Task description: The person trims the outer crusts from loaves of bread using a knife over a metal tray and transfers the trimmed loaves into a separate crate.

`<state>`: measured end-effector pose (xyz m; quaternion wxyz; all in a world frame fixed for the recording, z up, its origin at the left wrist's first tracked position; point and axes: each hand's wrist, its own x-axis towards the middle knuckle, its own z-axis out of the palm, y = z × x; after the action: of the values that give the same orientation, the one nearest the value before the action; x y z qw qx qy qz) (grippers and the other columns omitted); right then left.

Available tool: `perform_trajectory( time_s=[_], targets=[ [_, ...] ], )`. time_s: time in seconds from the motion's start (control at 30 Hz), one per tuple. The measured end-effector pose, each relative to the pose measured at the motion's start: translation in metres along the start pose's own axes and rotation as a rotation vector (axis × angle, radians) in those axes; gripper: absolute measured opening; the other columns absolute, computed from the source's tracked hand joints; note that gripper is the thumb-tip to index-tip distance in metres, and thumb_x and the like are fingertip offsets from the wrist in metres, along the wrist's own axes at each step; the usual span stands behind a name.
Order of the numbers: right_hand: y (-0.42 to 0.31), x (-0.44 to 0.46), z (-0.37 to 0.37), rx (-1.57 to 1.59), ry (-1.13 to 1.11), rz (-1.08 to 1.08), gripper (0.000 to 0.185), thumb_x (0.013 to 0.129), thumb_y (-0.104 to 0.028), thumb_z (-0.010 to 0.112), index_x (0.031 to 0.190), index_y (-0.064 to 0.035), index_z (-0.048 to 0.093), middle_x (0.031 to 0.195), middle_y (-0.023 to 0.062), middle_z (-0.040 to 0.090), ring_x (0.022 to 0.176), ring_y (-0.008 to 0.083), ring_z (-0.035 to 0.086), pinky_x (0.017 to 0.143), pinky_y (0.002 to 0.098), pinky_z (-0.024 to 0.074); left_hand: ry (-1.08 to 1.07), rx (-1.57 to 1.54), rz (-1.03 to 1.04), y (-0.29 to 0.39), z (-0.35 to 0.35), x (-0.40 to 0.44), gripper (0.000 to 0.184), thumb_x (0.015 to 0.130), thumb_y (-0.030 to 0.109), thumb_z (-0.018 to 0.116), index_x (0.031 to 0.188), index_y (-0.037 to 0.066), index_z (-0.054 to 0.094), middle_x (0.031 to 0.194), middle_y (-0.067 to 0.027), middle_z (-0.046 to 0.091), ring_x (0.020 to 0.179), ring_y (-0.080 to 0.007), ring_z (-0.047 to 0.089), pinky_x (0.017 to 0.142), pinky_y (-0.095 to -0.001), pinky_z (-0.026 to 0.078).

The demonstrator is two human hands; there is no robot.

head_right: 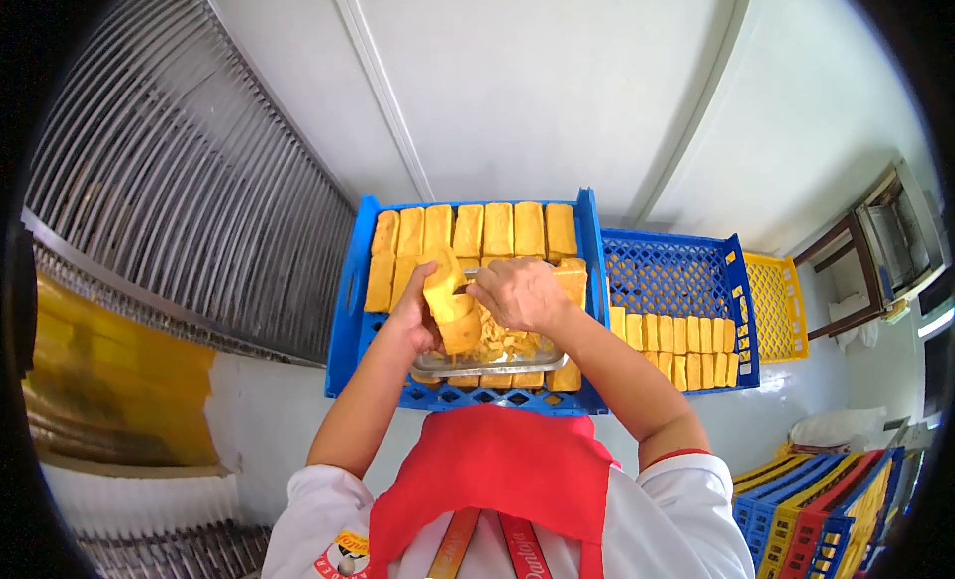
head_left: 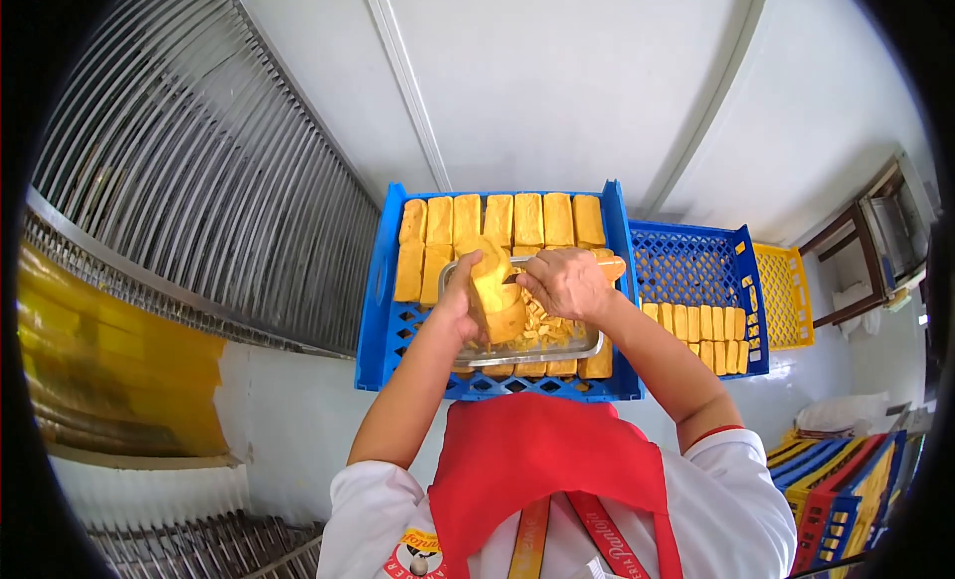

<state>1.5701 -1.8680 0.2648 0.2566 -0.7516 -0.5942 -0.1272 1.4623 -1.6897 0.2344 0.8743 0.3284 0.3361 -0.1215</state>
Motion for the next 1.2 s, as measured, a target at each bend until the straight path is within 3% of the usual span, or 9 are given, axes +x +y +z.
perform_trajectory(
  time_s=[0.3, 0.4, 0.53, 0.6, 0.67, 0.73, 0.87, 0.93, 1.2],
  targets=[
    [-0.002, 0.002, 0.0, 0.047, -0.089, -0.008, 0.031, 0.095, -0.034, 0.058, 0.081, -0.0069, 0.062, 0.074, 0.0125, 0.065, 0.07, 0.0338, 0.065, 0.063, 0.0458, 0.0517, 0.028, 0.009, -0.038, 0.004, 0.007, -0.002, 0.07, 0.081, 0.068, 0.057, 0.125, 0.014, 0.06, 0.12, -0.0118, 0.063, 0.106, -0.03, 0.06, 0.088, -0.0559, 0.047],
    [-0.002, 0.0, 0.002, 0.065, -0.151, 0.027, 0.036, 0.095, -0.041, 0.057, 0.084, -0.0073, 0.065, 0.074, 0.0146, 0.067, 0.071, 0.0359, 0.066, 0.065, 0.0472, 0.052, 0.006, 0.003, 0.023, 0.001, 0.01, 0.0, 0.073, 0.08, 0.07, 0.057, 0.126, 0.014, 0.06, 0.118, -0.0144, 0.062, 0.109, -0.0343, 0.057, 0.091, -0.0596, 0.043],
    [-0.006, -0.001, -0.005, 0.014, -0.317, 0.1, 0.041, 0.094, -0.046, 0.058, 0.08, -0.0072, 0.062, 0.069, 0.0142, 0.064, 0.068, 0.035, 0.064, 0.061, 0.0463, 0.05, 0.056, 0.007, 0.101, -0.002, 0.008, 0.005, 0.067, 0.083, 0.063, 0.058, 0.124, 0.011, 0.058, 0.116, -0.0132, 0.063, 0.105, -0.031, 0.06, 0.089, -0.0559, 0.047],
    [0.001, -0.006, 0.005, 0.084, -0.249, 0.126, 0.045, 0.093, -0.049, 0.058, 0.079, -0.0057, 0.062, 0.068, 0.0151, 0.064, 0.068, 0.0358, 0.064, 0.061, 0.0466, 0.0498, 0.058, 0.024, 0.162, -0.003, -0.004, 0.02, 0.062, 0.085, 0.058, 0.058, 0.122, 0.009, 0.058, 0.115, -0.0127, 0.063, 0.101, -0.0287, 0.062, 0.086, -0.0539, 0.05],
    [0.002, -0.009, 0.008, 0.153, -0.183, 0.151, 0.05, 0.092, -0.052, 0.059, 0.078, -0.0042, 0.062, 0.067, 0.0161, 0.063, 0.067, 0.0365, 0.064, 0.06, 0.0469, 0.0495, 0.057, -0.124, 0.248, -0.003, -0.018, 0.035, 0.062, 0.085, 0.048, 0.064, 0.128, 0.006, 0.051, 0.116, -0.0155, 0.061, 0.104, -0.0299, 0.061, 0.084, -0.0524, 0.052],
    [-0.005, -0.005, 0.008, 0.162, -0.101, 0.455, 0.064, 0.085, -0.065, 0.062, 0.077, -0.0015, 0.061, 0.066, 0.0183, 0.062, 0.067, 0.0375, 0.064, 0.062, 0.0465, 0.0504, 0.11, -0.138, 0.346, -0.008, -0.018, 0.04, 0.066, 0.084, 0.042, 0.068, 0.133, 0.004, 0.044, 0.119, -0.017, 0.058, 0.106, -0.0308, 0.06, 0.083, -0.0514, 0.053],
    [-0.024, 0.005, 0.002, 0.094, -0.156, 0.556, 0.072, 0.076, -0.073, 0.064, 0.081, -0.0006, 0.066, 0.075, 0.0218, 0.068, 0.077, 0.0396, 0.07, 0.071, 0.0479, 0.0542, 0.346, -0.191, 0.574, -0.019, 0.012, 0.026, 0.088, 0.08, 0.028, 0.076, 0.144, 0.005, 0.02, 0.129, -0.0198, 0.046, 0.113, -0.0316, 0.056, 0.085, -0.0485, 0.054],
    [-0.026, 0.007, 0.005, 0.14, -0.241, 0.66, 0.077, 0.071, -0.077, 0.066, 0.083, -0.0006, 0.066, 0.077, 0.0228, 0.069, 0.079, 0.0398, 0.07, 0.072, 0.0475, 0.0545, 0.342, -0.206, 0.584, -0.022, 0.015, 0.027, 0.091, 0.079, 0.027, 0.076, 0.144, 0.006, 0.016, 0.129, -0.0191, 0.044, 0.113, -0.0308, 0.055, 0.086, -0.0476, 0.054],
    [-0.027, 0.002, 0.015, 0.23, -0.281, 0.642, 0.074, 0.082, -0.073, 0.056, 0.079, -0.0005, 0.069, 0.076, 0.0253, 0.068, 0.077, 0.0433, 0.068, 0.071, 0.0511, 0.0531, 0.35, -0.214, 0.595, -0.022, 0.016, 0.032, 0.095, 0.08, 0.025, 0.076, 0.146, 0.008, 0.01, 0.13, -0.0173, 0.043, 0.113, -0.0281, 0.053, 0.088, -0.0439, 0.053]
  ],
)
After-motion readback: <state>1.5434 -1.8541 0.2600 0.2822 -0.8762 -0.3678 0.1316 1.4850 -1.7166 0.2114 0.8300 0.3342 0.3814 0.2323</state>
